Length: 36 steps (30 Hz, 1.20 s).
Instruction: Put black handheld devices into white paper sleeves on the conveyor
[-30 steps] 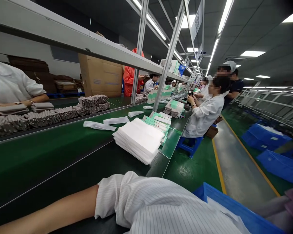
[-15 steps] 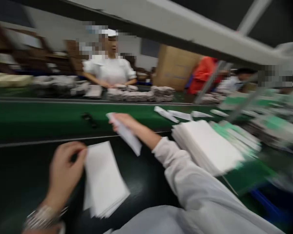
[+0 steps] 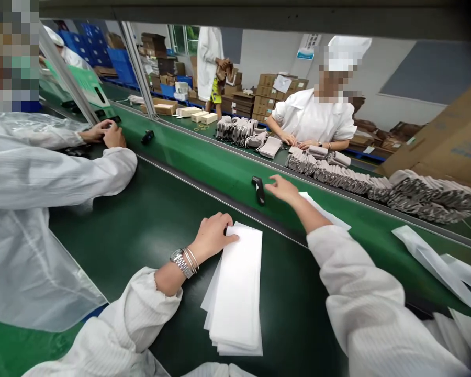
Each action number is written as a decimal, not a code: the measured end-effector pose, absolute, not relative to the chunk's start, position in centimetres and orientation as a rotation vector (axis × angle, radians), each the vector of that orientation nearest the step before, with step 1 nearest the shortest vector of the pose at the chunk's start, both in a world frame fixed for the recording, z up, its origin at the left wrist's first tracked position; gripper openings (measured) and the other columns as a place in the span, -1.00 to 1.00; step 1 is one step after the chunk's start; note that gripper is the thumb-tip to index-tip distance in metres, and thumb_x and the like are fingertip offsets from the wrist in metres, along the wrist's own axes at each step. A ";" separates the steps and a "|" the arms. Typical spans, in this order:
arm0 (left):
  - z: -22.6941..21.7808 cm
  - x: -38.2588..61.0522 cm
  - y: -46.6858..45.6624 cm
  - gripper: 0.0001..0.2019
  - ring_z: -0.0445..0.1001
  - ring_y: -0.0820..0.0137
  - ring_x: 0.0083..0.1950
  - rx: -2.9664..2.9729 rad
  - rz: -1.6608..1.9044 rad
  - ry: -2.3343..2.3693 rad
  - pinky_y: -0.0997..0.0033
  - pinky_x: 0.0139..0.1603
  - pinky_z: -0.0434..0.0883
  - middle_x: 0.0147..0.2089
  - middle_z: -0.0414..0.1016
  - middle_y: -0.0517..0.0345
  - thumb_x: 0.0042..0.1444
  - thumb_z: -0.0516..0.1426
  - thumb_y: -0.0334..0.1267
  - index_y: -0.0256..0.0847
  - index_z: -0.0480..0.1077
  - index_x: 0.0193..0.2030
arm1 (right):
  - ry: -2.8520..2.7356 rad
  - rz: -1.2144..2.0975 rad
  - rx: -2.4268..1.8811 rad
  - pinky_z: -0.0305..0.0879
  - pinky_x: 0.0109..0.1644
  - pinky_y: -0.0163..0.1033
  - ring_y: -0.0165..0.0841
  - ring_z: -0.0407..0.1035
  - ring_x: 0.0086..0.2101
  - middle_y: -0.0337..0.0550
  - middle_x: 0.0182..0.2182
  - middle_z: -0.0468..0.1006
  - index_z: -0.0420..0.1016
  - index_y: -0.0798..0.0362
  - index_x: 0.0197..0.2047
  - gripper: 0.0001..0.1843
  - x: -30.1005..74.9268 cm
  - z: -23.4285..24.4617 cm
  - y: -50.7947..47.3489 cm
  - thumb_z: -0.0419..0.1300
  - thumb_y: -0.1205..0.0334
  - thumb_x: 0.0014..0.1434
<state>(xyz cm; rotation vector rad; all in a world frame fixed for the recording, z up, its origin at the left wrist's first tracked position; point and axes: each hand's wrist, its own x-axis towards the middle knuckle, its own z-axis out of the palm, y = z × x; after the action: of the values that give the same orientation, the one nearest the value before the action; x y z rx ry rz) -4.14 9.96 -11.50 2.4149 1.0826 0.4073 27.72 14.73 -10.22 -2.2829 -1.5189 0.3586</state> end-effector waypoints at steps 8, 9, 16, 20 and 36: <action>-12.1 -3.3 10.2 -0.72 0.39 0.39 -0.25 2.467 0.526 1.008 0.34 -0.16 0.11 -0.35 0.42 0.24 0.33 -0.07 -0.29 -0.23 0.30 -0.41 | -1.223 0.605 -1.976 0.38 0.05 0.00 -0.18 0.46 -0.08 0.07 0.00 0.46 -0.03 0.07 0.35 -0.35 22.6 -13.3 15.9 0.03 0.28 0.21; -12.0 -3.4 10.1 -0.73 0.39 0.40 -0.25 2.476 0.541 0.997 0.32 -0.13 0.12 -0.35 0.43 0.25 0.34 -0.08 -0.29 -0.22 0.32 -0.37 | -1.172 0.683 -1.845 0.43 -0.01 -0.05 -0.23 0.49 -0.13 0.01 -0.05 0.47 -0.11 0.03 0.36 -0.33 22.2 -13.2 15.0 0.00 0.27 0.22; -11.1 -3.9 9.9 -0.89 0.38 0.41 -0.20 2.565 0.687 0.850 0.27 0.00 0.16 -0.26 0.40 0.25 0.30 0.04 -0.31 -0.17 0.36 -0.23 | -0.925 0.895 -1.032 0.50 -0.11 -0.06 -0.26 0.50 -0.18 -0.17 -0.01 0.36 -0.22 -0.33 0.32 0.04 18.1 -10.6 8.6 0.38 0.11 -0.05; -10.5 -3.8 9.4 -0.96 0.37 0.40 -0.11 2.479 0.797 0.802 0.26 0.04 0.19 -0.16 0.35 0.20 0.21 0.16 -0.31 -0.15 0.43 -0.28 | -0.992 0.877 -0.979 0.50 -0.05 -0.04 -0.28 0.48 -0.17 -0.11 0.07 0.26 -0.20 -0.33 0.34 0.09 16.5 -10.2 7.0 0.43 0.12 -0.07; -8.4 -2.7 9.2 -0.84 0.35 0.40 -0.17 1.842 1.219 0.947 0.40 -0.15 0.38 -0.12 0.30 0.10 0.20 0.11 -0.21 -0.21 0.41 -0.35 | -1.003 1.537 -0.908 0.38 -0.28 -0.20 -0.34 0.41 -0.45 -0.19 -0.45 0.50 0.39 0.03 -0.24 -0.53 11.8 -12.0 6.1 0.36 -0.16 -0.03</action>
<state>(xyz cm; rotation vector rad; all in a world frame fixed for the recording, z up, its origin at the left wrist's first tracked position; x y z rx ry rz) -2.67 9.21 -8.42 1.8415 0.9470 1.2190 11.75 6.09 -12.00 -0.9079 -1.0029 1.5373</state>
